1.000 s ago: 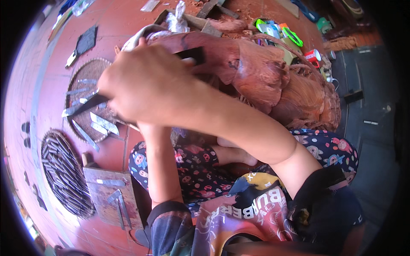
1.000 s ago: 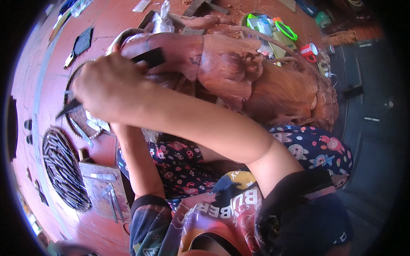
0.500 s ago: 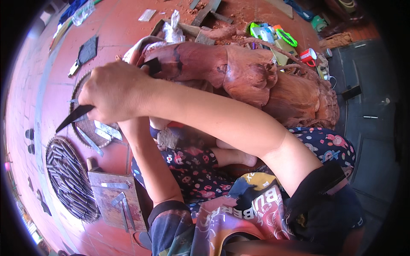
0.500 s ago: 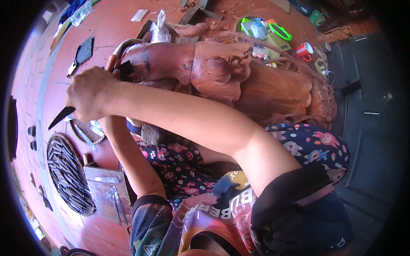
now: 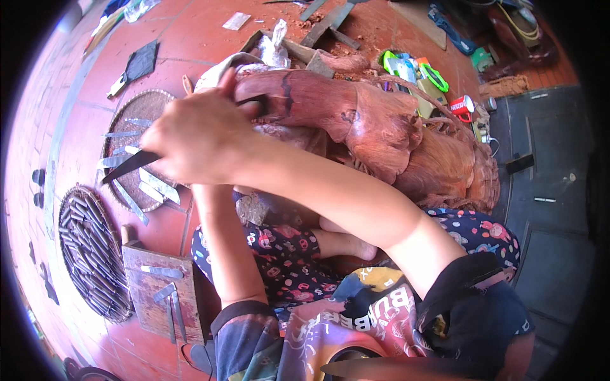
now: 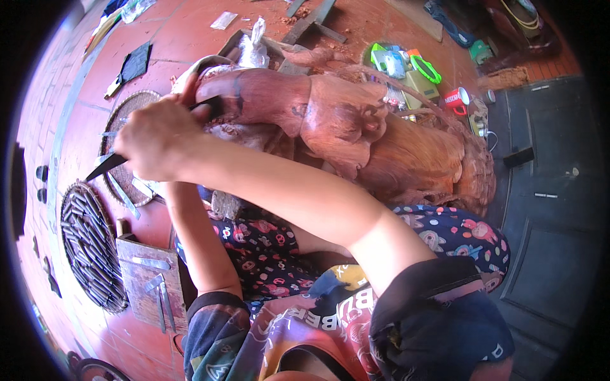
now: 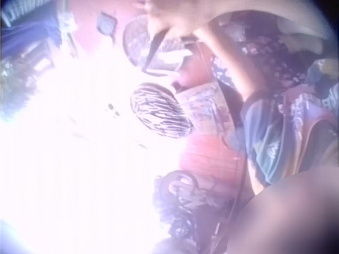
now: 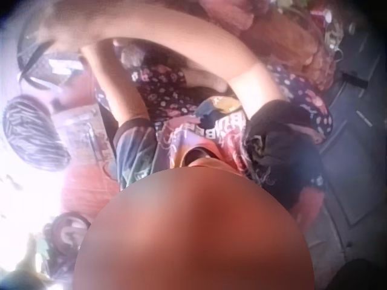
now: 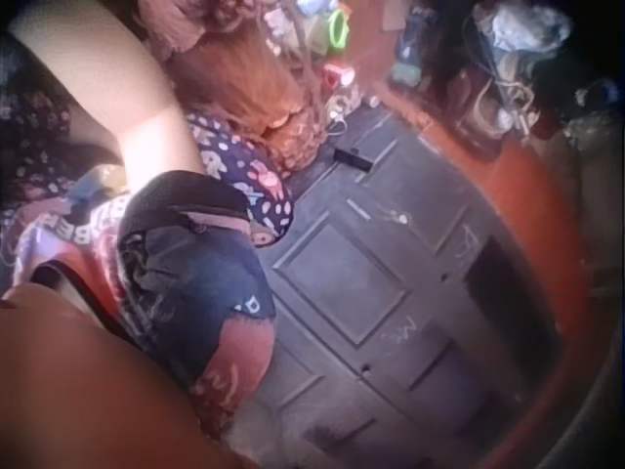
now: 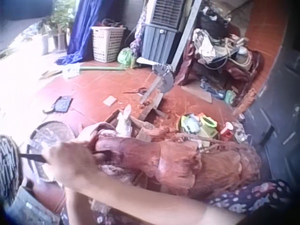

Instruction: The person sits cross-legged on the floor and uses a carving knife to shape a large reddish-brown wooden object. They repeatedly scrape and smooth the surface, occasionally switching tools and wiping the object with a cloth.

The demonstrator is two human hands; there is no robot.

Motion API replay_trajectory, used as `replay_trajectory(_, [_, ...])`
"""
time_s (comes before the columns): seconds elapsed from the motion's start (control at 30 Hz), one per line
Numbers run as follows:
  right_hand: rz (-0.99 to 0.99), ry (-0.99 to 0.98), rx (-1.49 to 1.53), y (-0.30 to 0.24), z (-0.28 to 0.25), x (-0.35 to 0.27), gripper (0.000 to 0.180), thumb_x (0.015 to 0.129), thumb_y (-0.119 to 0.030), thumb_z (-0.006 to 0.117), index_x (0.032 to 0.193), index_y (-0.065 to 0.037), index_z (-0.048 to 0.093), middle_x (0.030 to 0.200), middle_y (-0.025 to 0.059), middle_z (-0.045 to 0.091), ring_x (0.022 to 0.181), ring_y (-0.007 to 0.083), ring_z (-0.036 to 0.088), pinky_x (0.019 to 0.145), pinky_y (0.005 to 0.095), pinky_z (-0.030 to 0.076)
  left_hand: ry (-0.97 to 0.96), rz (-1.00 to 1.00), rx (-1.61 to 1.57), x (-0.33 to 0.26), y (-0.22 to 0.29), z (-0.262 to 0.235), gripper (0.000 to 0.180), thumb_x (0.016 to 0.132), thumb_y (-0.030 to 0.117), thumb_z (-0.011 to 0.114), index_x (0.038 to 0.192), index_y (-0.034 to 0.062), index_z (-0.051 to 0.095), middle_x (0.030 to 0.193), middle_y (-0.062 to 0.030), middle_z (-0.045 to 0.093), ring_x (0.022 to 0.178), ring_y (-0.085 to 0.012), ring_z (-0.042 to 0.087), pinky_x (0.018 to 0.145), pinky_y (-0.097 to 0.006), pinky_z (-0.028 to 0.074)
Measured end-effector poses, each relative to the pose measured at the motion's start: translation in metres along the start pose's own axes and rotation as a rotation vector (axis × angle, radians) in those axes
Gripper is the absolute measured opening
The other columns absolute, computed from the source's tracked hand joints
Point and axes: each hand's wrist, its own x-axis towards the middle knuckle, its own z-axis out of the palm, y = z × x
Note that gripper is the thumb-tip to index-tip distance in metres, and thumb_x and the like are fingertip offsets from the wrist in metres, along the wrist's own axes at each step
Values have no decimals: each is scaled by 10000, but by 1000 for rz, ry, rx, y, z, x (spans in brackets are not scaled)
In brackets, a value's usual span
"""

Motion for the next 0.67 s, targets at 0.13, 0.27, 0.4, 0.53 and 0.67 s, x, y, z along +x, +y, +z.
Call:
replay_trajectory(0.13, [-35,50,-108,0,-19,-25,144,711,-227,717,728,-88,688,654,155,665,654,331,693,695,488,561,0,38,-22,-8,-1,19,561,935,147,661,1440,-5,467,1394,-157,559,1197,-157,580,985,-331,475])
replay_trajectory(0.27, [153,26,-160,20,-18,-27,205,744,-278,751,753,-80,700,730,167,697,679,324,705,703,477,571,-24,58,-10,-8,3,33,566,937,148,660,1445,-5,464,1401,-158,557,1201,-155,578,987,-330,474])
replay_trajectory(0.4, [-35,43,-121,4,-13,-8,188,722,-262,751,735,-82,697,701,164,691,702,321,715,701,471,574,-34,3,-36,-1,2,11,570,938,149,659,1450,-4,462,1407,-158,555,1206,-154,577,989,-329,473])
replay_trajectory(0.53, [69,23,-158,16,-28,-37,182,700,-258,749,735,-84,707,723,175,694,719,301,718,699,474,576,-50,48,-17,-19,6,38,574,939,150,658,1455,-4,459,1413,-159,552,1210,-153,575,992,-328,472])
replay_trajectory(0.67, [-11,64,-22,7,-11,-14,157,709,-227,726,741,-75,707,701,178,686,693,334,714,688,489,573,-49,-30,-18,-11,2,6,579,941,151,657,1461,-4,456,1420,-160,550,1215,-151,573,994,-328,471])
